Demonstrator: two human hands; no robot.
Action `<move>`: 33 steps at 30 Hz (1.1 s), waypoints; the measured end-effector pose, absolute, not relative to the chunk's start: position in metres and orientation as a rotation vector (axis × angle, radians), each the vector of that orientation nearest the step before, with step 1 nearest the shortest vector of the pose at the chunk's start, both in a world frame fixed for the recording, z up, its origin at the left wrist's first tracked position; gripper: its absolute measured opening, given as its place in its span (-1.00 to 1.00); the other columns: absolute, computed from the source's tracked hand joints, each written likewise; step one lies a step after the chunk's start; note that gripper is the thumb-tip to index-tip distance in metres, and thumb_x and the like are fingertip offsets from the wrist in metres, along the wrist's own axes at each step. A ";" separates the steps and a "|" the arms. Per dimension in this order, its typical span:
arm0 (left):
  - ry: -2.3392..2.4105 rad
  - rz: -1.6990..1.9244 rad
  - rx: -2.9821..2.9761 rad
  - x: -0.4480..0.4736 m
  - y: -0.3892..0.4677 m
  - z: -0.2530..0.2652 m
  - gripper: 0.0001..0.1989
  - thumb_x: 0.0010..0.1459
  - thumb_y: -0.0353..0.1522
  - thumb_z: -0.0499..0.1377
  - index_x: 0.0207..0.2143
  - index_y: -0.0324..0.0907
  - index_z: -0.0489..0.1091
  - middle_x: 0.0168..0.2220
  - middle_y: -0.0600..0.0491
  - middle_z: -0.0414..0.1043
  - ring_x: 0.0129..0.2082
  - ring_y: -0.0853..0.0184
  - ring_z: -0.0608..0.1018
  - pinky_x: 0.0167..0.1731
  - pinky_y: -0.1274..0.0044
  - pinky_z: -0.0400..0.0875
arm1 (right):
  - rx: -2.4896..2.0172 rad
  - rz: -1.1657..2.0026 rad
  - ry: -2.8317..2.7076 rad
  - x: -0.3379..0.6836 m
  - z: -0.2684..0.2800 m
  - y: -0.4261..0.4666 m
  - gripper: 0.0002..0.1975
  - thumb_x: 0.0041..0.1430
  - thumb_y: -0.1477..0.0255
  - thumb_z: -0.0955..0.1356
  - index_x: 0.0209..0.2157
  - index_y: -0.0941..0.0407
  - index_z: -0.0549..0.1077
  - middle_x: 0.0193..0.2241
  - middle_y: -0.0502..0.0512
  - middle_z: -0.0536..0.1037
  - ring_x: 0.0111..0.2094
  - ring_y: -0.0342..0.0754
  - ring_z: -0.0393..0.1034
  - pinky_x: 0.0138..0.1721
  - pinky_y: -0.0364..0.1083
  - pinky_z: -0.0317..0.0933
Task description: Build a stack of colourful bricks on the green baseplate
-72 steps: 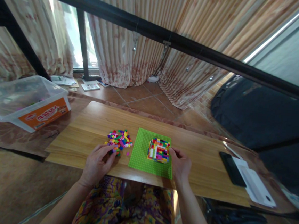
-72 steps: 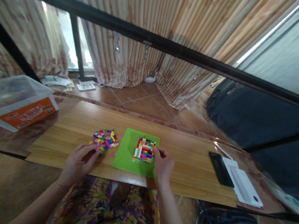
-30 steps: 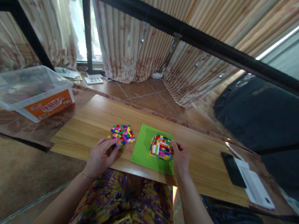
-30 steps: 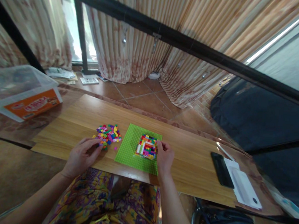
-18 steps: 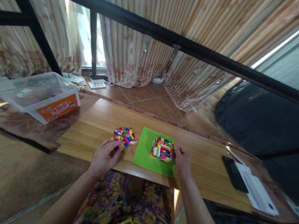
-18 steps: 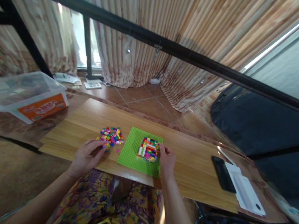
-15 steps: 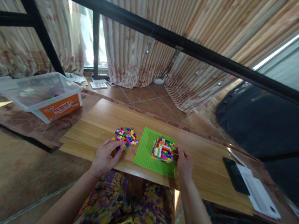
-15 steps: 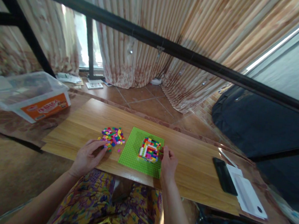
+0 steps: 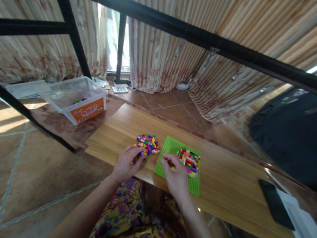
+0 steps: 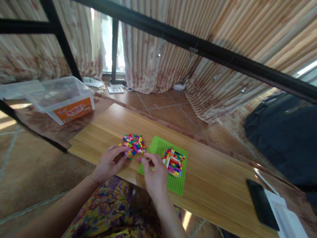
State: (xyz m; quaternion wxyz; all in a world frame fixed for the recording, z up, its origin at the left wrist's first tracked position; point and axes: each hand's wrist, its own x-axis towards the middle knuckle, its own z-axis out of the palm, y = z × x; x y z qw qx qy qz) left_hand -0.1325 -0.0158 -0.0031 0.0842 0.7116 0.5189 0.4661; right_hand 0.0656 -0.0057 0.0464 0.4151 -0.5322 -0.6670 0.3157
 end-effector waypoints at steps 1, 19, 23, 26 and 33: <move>1.551 1.384 2.111 -0.133 -0.016 -0.004 -0.75 0.23 -0.39 0.13 -0.04 -0.16 0.40 -0.18 -0.04 0.55 -0.14 0.25 0.53 -0.08 0.36 0.48 | -1.304 0.809 -1.729 0.057 0.045 -0.005 -0.80 0.19 0.30 0.34 -0.23 0.05 0.56 -0.31 0.07 0.57 -0.31 -0.07 0.43 -0.25 -0.09 0.30; 1.463 1.347 2.040 -0.135 -0.017 -0.005 -0.72 0.21 -0.39 0.12 -0.02 -0.16 0.39 -0.12 -0.07 0.52 -0.08 0.23 0.53 -0.08 0.35 0.49 | -1.124 0.723 -2.065 0.026 0.019 0.011 -0.80 0.29 0.37 0.28 -0.19 0.00 0.55 -0.26 0.08 0.57 -0.22 -0.04 0.43 -0.15 -0.08 0.29; 1.460 1.333 2.008 -0.135 -0.017 -0.005 -0.73 0.21 -0.40 0.11 -0.04 -0.15 0.42 -0.17 -0.06 0.52 -0.13 0.23 0.54 -0.10 0.34 0.50 | -1.118 0.728 -2.040 0.023 0.016 0.013 -0.79 0.29 0.37 0.27 -0.24 0.00 0.56 -0.30 0.08 0.57 -0.24 -0.03 0.43 -0.15 -0.07 0.30; 1.447 1.334 1.994 -0.136 -0.016 -0.007 -0.72 0.21 -0.43 0.09 -0.03 -0.15 0.43 -0.16 -0.06 0.52 -0.13 0.24 0.54 -0.09 0.35 0.49 | -1.112 0.764 -1.989 0.022 0.018 0.012 -0.78 0.28 0.38 0.27 -0.27 0.02 0.57 -0.30 0.08 0.58 -0.25 -0.04 0.44 -0.16 -0.08 0.30; 1.421 1.352 2.039 -0.136 -0.015 -0.006 -0.73 0.25 -0.42 0.07 -0.03 -0.13 0.44 -0.16 -0.05 0.54 -0.12 0.26 0.53 -0.08 0.37 0.49 | -1.158 0.816 -1.825 0.040 0.039 0.006 -0.79 0.26 0.35 0.29 -0.23 0.02 0.58 -0.29 0.06 0.58 -0.26 -0.06 0.46 -0.20 -0.10 0.30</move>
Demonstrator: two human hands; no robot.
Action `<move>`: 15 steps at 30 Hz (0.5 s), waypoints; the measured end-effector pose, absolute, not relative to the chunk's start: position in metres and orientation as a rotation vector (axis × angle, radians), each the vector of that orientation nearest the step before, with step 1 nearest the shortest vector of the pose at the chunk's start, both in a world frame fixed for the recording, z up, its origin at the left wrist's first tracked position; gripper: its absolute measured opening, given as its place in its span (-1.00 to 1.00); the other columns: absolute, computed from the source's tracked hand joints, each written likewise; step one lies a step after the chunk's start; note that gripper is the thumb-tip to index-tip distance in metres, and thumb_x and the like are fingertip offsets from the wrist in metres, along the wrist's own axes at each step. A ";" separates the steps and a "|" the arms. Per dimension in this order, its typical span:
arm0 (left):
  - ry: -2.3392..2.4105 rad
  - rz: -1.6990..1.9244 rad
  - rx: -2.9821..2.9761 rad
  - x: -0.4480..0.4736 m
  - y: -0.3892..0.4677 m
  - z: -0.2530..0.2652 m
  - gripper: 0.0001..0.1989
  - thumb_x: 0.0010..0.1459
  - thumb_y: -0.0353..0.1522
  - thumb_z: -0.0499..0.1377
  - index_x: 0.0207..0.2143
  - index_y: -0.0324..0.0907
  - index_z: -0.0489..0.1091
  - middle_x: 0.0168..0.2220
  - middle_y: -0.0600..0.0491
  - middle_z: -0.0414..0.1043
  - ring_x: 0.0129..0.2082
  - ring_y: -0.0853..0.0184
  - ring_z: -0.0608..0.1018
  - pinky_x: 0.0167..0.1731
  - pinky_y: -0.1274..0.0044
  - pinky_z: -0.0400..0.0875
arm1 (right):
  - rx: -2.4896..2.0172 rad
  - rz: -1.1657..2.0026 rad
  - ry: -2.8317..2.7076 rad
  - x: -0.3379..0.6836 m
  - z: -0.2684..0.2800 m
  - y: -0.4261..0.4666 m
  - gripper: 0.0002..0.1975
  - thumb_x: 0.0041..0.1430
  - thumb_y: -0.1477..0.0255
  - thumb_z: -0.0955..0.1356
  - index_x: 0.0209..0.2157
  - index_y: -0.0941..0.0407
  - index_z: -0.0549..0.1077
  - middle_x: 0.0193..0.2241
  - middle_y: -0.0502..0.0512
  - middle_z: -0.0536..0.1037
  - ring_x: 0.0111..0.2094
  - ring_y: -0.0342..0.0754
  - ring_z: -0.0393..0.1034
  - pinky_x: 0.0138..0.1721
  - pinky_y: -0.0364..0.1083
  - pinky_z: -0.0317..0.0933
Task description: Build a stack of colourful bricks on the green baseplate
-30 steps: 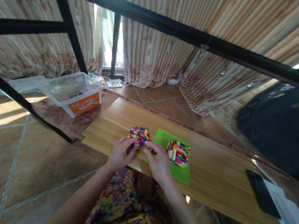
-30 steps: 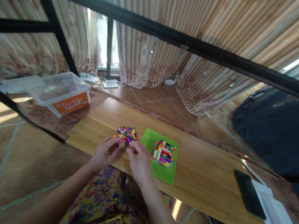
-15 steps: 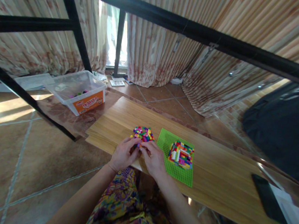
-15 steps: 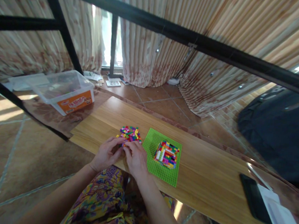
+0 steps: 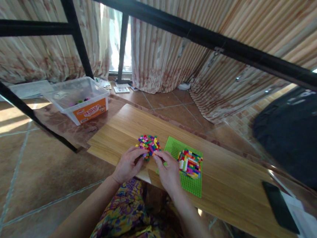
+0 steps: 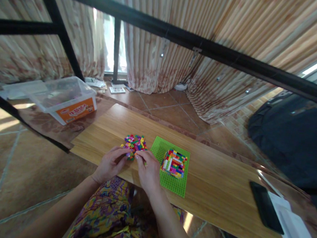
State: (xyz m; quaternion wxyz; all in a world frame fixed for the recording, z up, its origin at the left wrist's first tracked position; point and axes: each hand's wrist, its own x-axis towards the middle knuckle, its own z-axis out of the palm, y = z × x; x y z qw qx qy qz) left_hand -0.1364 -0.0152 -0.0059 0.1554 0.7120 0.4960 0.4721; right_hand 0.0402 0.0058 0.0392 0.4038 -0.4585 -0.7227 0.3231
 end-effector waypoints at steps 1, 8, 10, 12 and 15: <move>1.422 1.354 2.051 -0.136 -0.015 -0.005 -0.73 0.25 -0.41 0.07 -0.03 -0.13 0.44 -0.16 -0.05 0.54 -0.12 0.26 0.53 -0.08 0.36 0.49 | -1.172 0.807 -1.801 0.047 0.042 0.005 -0.80 0.25 0.34 0.30 -0.23 0.02 0.58 -0.30 0.06 0.58 -0.26 -0.06 0.46 -0.21 -0.10 0.30; 1.433 1.362 2.104 -0.137 -0.014 -0.002 -0.73 0.26 -0.42 0.07 -0.03 -0.12 0.45 -0.15 -0.03 0.56 -0.13 0.27 0.54 -0.07 0.39 0.47 | -1.424 0.621 -1.608 0.123 0.050 0.001 -0.82 0.16 0.26 0.37 -0.34 0.04 0.59 -0.28 0.08 0.59 -0.27 -0.04 0.47 -0.23 -0.08 0.31; 1.440 1.372 2.112 -0.136 -0.014 -0.002 -0.74 0.25 -0.42 0.08 -0.04 -0.12 0.45 -0.17 -0.02 0.56 -0.14 0.28 0.55 -0.09 0.41 0.48 | -1.499 0.533 -1.589 0.146 0.050 0.002 -0.79 0.16 0.25 0.36 -0.32 0.05 0.59 -0.29 0.09 0.60 -0.30 -0.04 0.46 -0.23 -0.07 0.31; 1.446 1.391 2.127 -0.136 -0.013 -0.003 -0.75 0.25 -0.42 0.10 -0.05 -0.14 0.45 -0.20 -0.02 0.56 -0.17 0.29 0.55 -0.10 0.42 0.48 | -1.563 0.420 -1.609 0.164 0.048 0.005 -0.77 0.16 0.23 0.36 -0.33 0.07 0.59 -0.33 0.11 0.59 -0.32 -0.03 0.46 -0.25 -0.05 0.30; 1.459 1.399 2.153 -0.136 -0.012 -0.004 -0.77 0.24 -0.42 0.13 -0.07 -0.15 0.45 -0.22 -0.02 0.56 -0.19 0.29 0.55 -0.11 0.42 0.48 | -1.613 0.295 -1.674 0.180 0.045 0.011 -0.74 0.17 0.22 0.34 -0.34 0.08 0.58 -0.35 0.12 0.58 -0.34 -0.01 0.45 -0.27 -0.04 0.30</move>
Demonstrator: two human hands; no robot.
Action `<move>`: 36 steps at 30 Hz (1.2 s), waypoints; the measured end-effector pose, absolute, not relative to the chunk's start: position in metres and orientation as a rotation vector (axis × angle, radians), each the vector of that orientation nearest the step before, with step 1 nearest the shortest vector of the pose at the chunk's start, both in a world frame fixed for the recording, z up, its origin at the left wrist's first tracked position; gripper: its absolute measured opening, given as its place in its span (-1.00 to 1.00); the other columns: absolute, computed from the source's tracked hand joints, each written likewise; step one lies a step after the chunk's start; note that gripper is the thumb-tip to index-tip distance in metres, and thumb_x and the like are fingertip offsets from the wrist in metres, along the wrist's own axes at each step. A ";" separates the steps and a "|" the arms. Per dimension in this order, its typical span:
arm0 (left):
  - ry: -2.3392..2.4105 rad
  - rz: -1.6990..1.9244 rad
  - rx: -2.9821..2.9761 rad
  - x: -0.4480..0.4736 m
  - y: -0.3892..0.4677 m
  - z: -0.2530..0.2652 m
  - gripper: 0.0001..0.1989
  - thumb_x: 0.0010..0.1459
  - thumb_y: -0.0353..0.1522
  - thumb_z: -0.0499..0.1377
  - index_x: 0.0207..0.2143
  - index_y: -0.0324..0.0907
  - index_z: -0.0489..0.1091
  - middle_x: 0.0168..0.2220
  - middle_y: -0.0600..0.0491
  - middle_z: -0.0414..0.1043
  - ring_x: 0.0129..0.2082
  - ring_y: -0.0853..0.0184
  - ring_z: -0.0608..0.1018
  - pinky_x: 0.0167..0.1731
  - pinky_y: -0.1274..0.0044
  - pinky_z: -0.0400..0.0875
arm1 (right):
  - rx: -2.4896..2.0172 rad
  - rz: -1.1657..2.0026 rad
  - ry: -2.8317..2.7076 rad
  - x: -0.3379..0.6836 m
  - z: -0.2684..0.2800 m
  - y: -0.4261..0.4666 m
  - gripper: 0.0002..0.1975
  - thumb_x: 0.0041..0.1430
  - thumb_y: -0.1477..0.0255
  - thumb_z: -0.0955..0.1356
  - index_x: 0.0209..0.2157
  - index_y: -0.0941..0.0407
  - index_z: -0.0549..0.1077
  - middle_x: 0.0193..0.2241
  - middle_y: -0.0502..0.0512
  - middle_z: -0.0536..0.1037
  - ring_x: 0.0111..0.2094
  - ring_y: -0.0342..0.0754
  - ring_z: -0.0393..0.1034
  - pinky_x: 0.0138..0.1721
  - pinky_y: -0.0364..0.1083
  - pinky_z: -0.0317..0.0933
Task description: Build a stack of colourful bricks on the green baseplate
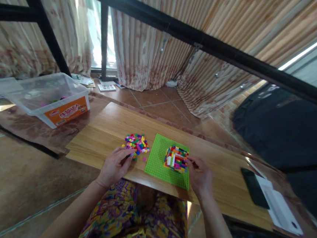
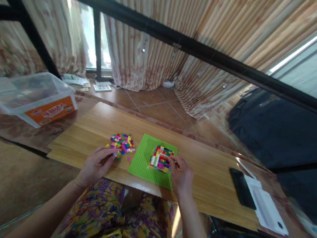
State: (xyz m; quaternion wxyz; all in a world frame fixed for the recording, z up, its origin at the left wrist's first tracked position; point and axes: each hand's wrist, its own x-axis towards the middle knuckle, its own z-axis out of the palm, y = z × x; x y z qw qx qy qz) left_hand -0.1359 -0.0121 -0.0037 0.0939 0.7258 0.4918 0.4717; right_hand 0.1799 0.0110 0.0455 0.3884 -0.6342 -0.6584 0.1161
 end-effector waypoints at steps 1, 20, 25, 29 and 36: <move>1.462 1.398 2.158 -0.136 -0.012 -0.004 -0.78 0.23 -0.42 0.13 -0.07 -0.15 0.45 -0.22 -0.02 0.56 -0.18 0.29 0.55 -0.11 0.43 0.48 | -1.617 0.271 -1.702 0.182 0.044 0.013 -0.74 0.18 0.22 0.33 -0.34 0.09 0.58 -0.34 0.13 0.58 -0.33 -0.01 0.45 -0.26 -0.04 0.30; 1.480 1.400 2.165 -0.136 -0.011 -0.004 -0.77 0.21 -0.44 0.16 -0.07 -0.15 0.45 -0.19 -0.01 0.57 -0.15 0.29 0.56 -0.11 0.45 0.48 | -1.647 0.642 -1.315 0.179 0.036 0.031 -0.75 -0.09 0.25 0.45 -0.41 0.15 0.57 -0.50 0.09 0.57 -0.52 -0.07 0.41 -0.47 -0.08 0.30; 1.496 1.383 2.163 -0.136 -0.012 -0.004 -0.78 0.22 -0.41 0.15 -0.07 -0.14 0.45 -0.19 -0.01 0.57 -0.13 0.28 0.56 -0.10 0.43 0.48 | -1.464 0.915 -0.876 0.175 0.025 0.032 -0.71 -0.30 0.36 0.55 -0.46 0.14 0.53 -0.55 -0.01 0.56 -0.56 -0.15 0.41 -0.51 -0.16 0.32; 1.500 1.385 2.168 -0.136 -0.012 -0.003 -0.79 0.22 -0.41 0.15 -0.08 -0.14 0.45 -0.19 0.00 0.57 -0.15 0.29 0.56 -0.09 0.44 0.48 | -1.384 1.013 -0.709 0.173 0.019 0.033 -0.70 -0.38 0.44 0.57 -0.49 0.14 0.51 -0.56 -0.06 0.54 -0.57 -0.20 0.41 -0.51 -0.21 0.32; 1.544 1.379 2.114 -0.135 -0.011 -0.004 -0.80 0.22 -0.37 0.16 -0.10 -0.14 0.47 -0.19 -0.01 0.56 -0.16 0.29 0.56 -0.10 0.45 0.48 | -1.298 1.086 -0.654 0.171 0.012 0.036 -0.71 -0.36 0.44 0.56 -0.52 0.11 0.47 -0.59 -0.09 0.52 -0.59 -0.17 0.39 -0.53 -0.16 0.32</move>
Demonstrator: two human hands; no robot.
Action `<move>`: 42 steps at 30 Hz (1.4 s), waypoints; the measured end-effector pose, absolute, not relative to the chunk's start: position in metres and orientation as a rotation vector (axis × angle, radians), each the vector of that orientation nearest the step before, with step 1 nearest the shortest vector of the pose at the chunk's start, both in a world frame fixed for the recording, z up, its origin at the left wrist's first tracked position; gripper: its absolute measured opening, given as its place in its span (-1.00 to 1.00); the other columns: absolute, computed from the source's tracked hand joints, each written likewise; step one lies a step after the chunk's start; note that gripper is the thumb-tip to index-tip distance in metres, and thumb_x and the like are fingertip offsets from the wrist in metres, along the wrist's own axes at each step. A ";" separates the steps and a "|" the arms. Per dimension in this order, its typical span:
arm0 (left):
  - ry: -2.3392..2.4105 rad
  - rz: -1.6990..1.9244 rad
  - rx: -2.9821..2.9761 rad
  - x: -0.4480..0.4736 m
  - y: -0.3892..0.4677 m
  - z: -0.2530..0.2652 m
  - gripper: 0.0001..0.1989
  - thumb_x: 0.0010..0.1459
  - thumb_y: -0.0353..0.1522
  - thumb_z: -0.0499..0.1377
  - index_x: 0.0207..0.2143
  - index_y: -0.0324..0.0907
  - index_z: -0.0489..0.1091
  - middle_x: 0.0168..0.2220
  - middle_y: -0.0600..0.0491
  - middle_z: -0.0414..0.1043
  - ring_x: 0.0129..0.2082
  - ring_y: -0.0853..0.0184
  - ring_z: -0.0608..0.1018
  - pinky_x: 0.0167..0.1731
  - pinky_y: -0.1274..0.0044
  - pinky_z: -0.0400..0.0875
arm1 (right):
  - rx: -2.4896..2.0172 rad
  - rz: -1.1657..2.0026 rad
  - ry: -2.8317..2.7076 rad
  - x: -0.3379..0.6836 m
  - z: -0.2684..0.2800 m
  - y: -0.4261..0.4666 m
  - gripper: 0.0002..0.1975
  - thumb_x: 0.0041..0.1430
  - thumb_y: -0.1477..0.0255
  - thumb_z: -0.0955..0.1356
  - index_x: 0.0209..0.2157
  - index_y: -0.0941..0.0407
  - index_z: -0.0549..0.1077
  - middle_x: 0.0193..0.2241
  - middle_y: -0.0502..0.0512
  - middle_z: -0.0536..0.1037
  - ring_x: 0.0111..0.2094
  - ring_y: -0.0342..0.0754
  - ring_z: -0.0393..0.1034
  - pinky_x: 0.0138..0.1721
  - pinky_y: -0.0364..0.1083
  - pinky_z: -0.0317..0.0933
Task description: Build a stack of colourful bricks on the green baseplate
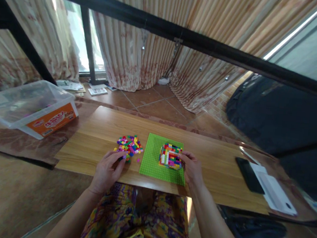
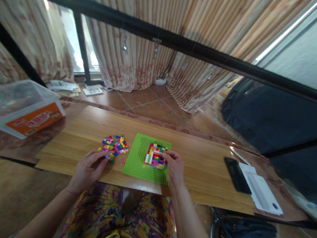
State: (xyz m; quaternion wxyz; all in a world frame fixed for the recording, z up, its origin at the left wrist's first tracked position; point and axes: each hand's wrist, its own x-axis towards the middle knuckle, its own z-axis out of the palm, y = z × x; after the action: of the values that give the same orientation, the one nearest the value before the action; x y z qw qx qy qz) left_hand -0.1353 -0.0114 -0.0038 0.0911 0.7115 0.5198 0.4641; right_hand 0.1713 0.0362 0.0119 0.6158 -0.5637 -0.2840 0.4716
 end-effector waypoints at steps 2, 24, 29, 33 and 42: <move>1.563 1.368 2.098 -0.137 -0.011 -0.003 -0.80 0.22 -0.35 0.16 -0.11 -0.14 0.48 -0.20 -0.01 0.56 -0.17 0.29 0.56 -0.11 0.45 0.47 | -1.290 1.057 -0.651 0.168 0.012 0.035 -0.72 -0.36 0.42 0.57 -0.53 0.12 0.47 -0.59 -0.09 0.51 -0.59 -0.18 0.37 -0.52 -0.17 0.30; 1.421 1.242 2.162 -0.011 0.029 0.048 -0.90 0.21 -0.31 0.21 -0.35 -0.06 0.53 -0.35 0.11 0.57 -0.29 0.31 0.51 -0.17 0.38 0.29 | -1.894 0.039 -1.358 0.274 -0.016 0.012 -0.66 0.16 0.21 0.23 -0.38 0.14 0.53 -0.35 0.22 0.56 -0.33 0.04 0.39 -0.30 -0.01 0.21; 1.438 1.235 2.121 0.016 0.036 0.047 -0.88 0.21 -0.31 0.21 -0.33 -0.01 0.57 -0.30 0.09 0.57 -0.23 0.31 0.51 -0.07 0.33 0.23 | -1.910 0.015 -1.421 0.271 -0.017 0.011 -0.70 0.18 0.26 0.23 -0.37 0.13 0.51 -0.33 0.20 0.55 -0.30 0.04 0.40 -0.28 -0.03 0.21; 1.515 1.229 2.102 0.029 0.038 0.046 -0.89 0.18 -0.31 0.23 -0.38 0.01 0.57 -0.29 0.09 0.56 -0.20 0.28 0.49 -0.01 0.26 0.17 | -1.893 0.033 -1.393 0.272 -0.016 0.012 -0.71 0.19 0.26 0.24 -0.36 0.13 0.51 -0.33 0.20 0.55 -0.29 0.04 0.41 -0.26 -0.02 0.23; 1.584 1.181 2.106 0.033 0.038 0.045 -0.92 0.13 -0.30 0.28 -0.43 0.02 0.56 -0.29 0.09 0.55 -0.19 0.25 0.47 0.07 0.16 0.09 | -1.867 0.047 -1.391 0.273 -0.016 0.011 -0.70 0.20 0.23 0.25 -0.38 0.11 0.51 -0.34 0.19 0.56 -0.29 0.05 0.42 -0.25 -0.02 0.24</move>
State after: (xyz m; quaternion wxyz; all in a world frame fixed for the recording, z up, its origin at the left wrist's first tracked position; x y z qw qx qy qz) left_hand 0.0330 0.0381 0.0447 0.1262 0.7234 0.5441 0.4058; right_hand 0.2731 0.0105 -0.0163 0.3954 -0.7365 -0.5485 0.0184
